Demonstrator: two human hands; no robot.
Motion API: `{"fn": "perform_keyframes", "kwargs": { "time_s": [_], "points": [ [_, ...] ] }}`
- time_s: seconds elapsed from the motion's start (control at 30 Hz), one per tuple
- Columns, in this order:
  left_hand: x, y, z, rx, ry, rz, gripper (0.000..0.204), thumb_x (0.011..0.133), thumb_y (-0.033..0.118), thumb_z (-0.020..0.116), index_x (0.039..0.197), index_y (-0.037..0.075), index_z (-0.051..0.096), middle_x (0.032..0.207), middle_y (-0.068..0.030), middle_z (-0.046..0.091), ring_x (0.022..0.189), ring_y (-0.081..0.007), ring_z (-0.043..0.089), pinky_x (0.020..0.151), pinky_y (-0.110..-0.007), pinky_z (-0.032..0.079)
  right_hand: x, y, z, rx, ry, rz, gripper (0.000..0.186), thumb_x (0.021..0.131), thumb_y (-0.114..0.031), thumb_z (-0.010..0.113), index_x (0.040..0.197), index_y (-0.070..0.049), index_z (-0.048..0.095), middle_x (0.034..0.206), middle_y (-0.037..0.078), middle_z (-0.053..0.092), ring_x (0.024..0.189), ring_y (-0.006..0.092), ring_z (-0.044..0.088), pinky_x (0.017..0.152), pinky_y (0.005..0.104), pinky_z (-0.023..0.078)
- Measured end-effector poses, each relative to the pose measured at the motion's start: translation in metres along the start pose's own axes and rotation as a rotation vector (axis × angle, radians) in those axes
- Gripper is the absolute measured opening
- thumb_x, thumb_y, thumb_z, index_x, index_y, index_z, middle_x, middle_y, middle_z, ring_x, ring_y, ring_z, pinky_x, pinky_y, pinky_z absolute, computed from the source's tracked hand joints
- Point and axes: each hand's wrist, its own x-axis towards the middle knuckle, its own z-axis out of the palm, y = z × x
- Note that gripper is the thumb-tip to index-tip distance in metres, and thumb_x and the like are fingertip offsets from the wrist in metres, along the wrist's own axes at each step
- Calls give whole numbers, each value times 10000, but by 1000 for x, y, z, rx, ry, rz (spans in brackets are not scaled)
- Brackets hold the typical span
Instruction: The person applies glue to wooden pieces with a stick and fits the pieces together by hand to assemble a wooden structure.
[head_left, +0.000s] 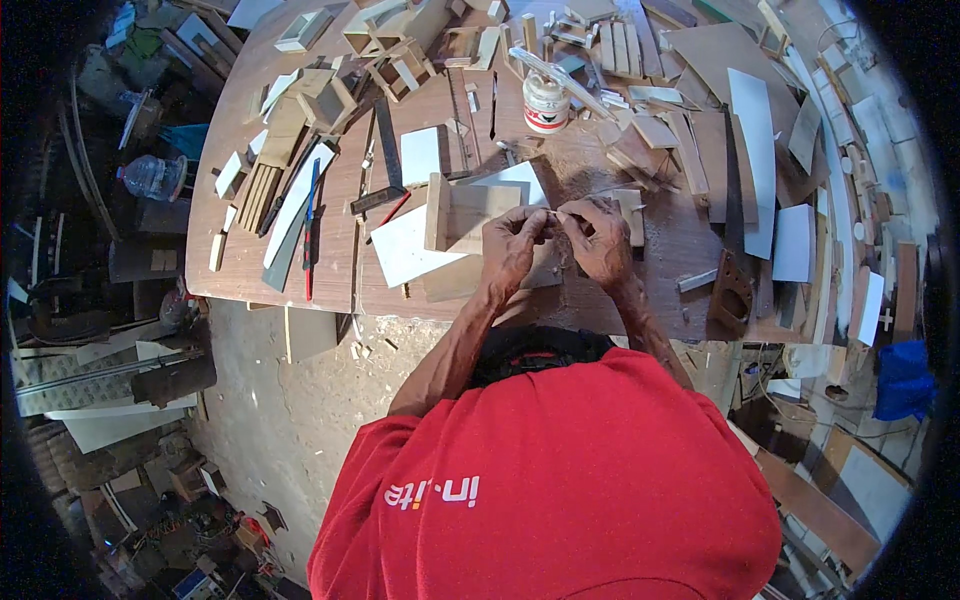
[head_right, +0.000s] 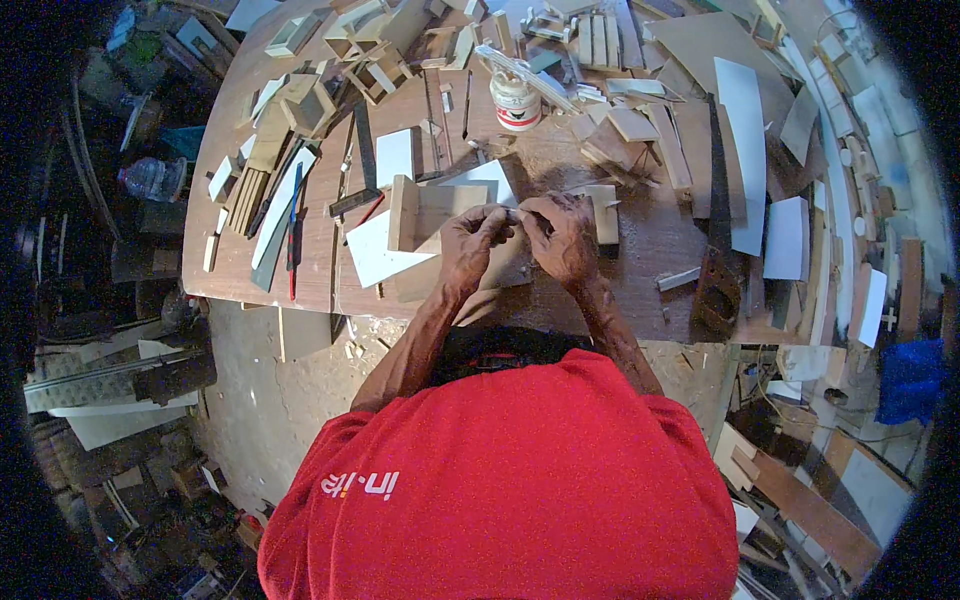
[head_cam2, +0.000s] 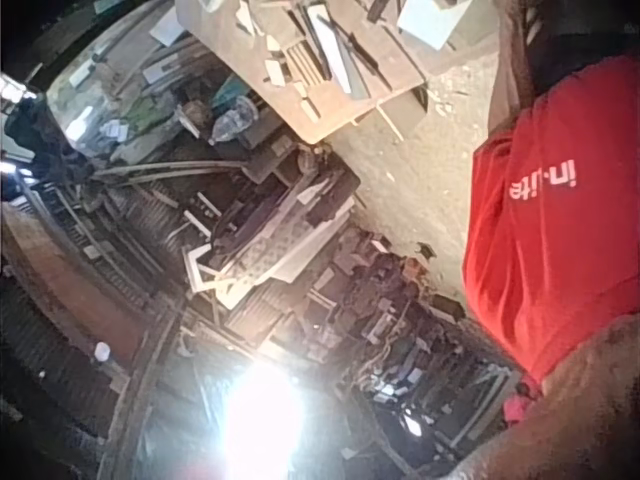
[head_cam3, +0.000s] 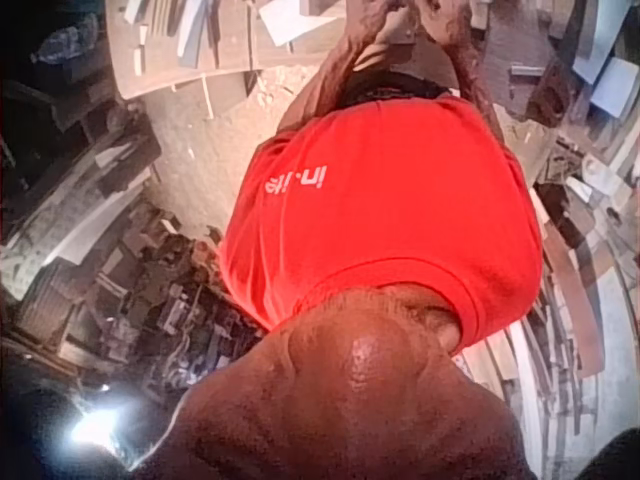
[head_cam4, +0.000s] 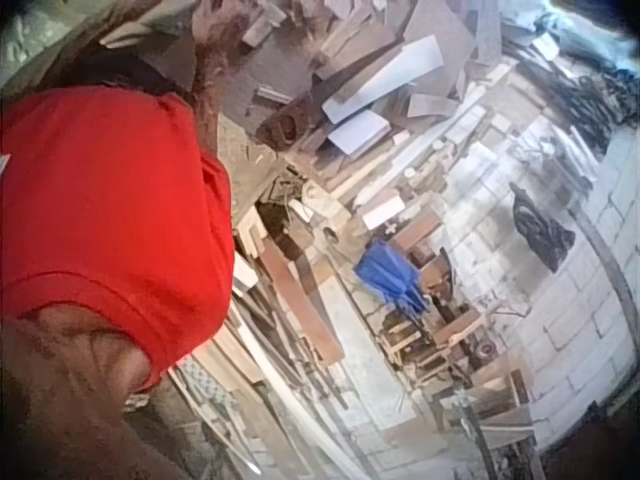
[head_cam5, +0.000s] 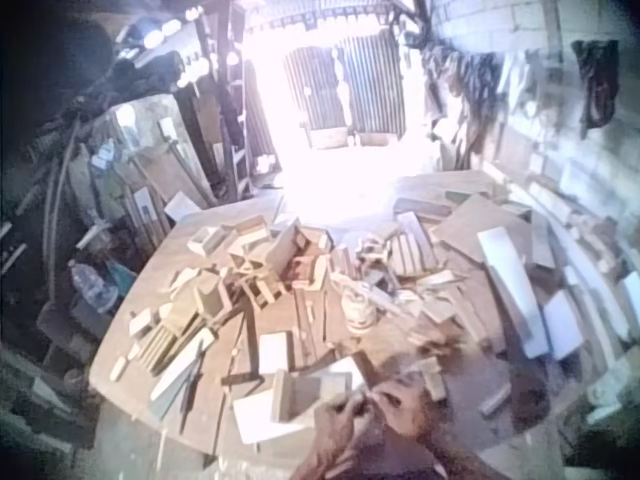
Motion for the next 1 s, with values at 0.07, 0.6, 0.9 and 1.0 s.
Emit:
{"fn": "perform_keyframes", "kwargs": {
  "time_s": [0.07,0.6,0.9,1.0],
  "points": [
    [-8,14,-1,30,11,3,257,915,164,669,1065,-44,653,841,-82,702,717,-119,634,647,-244,511,3,-4,2,16,-2,25,123,868,-142,635,937,-46,668,889,143,674,829,348,637,737,415,491],
    [9,63,-113,696,281,208,449,972,355,535,1155,-50,592,1060,-199,668,970,-324,638,835,-390,498,47,4,94,-123,-81,-142,226,722,-75,680,945,-40,660,986,151,635,928,358,624,768,436,511],
    [20,39,-114,542,138,44,533,1002,460,458,1180,-22,600,1013,-120,641,925,-196,571,812,-334,473,55,13,131,-147,-37,-199,178,759,-151,685,894,-36,682,941,131,636,920,349,606,796,437,493],
    [20,28,-118,549,156,135,536,1004,461,424,1137,-26,604,930,-161,648,840,-248,606,741,-359,490,55,9,136,-157,-64,-184,178,766,-162,685,902,-47,688,949,132,641,929,353,608,785,441,497]
  ]
}}
